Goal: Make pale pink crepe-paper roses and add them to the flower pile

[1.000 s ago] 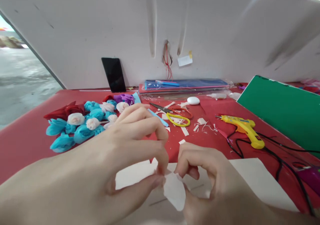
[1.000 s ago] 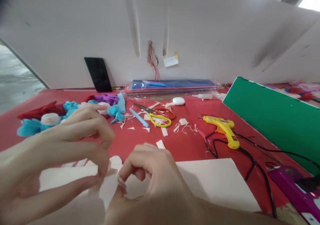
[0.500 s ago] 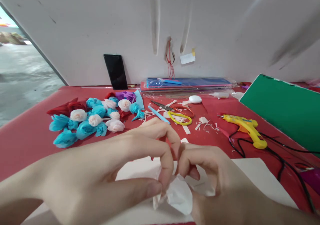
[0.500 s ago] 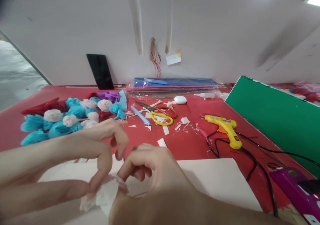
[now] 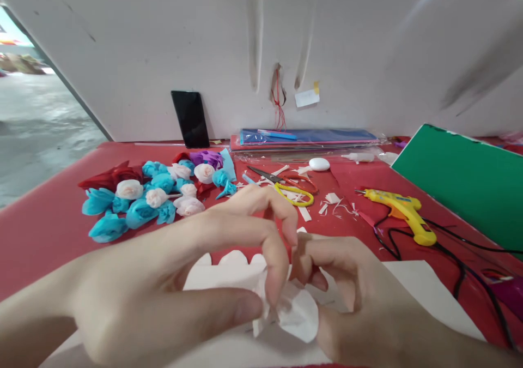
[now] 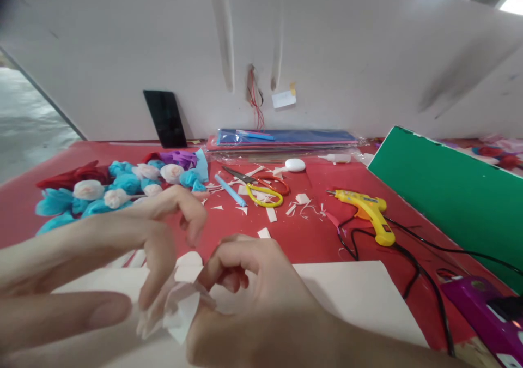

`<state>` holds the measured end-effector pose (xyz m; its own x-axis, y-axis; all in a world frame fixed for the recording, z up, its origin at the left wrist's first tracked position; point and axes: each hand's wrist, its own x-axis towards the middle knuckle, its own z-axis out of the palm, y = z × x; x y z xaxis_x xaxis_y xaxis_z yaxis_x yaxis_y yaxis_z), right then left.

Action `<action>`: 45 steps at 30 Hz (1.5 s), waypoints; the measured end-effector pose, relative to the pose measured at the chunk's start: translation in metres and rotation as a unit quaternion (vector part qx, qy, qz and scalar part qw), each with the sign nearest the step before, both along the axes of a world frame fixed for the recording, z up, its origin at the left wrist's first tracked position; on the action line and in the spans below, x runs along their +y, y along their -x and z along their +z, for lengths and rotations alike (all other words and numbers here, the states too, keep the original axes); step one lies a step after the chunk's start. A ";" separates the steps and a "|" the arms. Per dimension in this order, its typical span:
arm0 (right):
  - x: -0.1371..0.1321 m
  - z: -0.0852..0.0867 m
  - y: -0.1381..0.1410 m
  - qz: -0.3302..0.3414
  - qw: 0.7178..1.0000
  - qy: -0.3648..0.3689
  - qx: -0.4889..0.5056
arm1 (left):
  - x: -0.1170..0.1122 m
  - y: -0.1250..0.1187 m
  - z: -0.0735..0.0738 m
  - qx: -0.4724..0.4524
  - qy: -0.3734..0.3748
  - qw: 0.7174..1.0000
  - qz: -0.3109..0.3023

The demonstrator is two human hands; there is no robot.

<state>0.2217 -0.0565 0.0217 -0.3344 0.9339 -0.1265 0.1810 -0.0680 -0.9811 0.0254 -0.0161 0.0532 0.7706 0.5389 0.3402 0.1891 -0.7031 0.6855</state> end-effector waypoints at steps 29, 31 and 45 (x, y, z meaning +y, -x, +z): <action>-0.008 0.002 0.007 -0.056 0.945 0.126 0.296 | -0.016 -0.021 -0.018 -0.036 -0.221 0.966 0.129; -0.009 0.003 0.007 -0.064 0.949 0.125 0.282 | -0.016 -0.022 -0.018 -0.042 -0.215 0.969 0.118; -0.008 -0.012 0.003 -0.087 0.968 0.101 0.214 | -0.014 -0.020 -0.025 -0.033 -0.195 0.970 0.143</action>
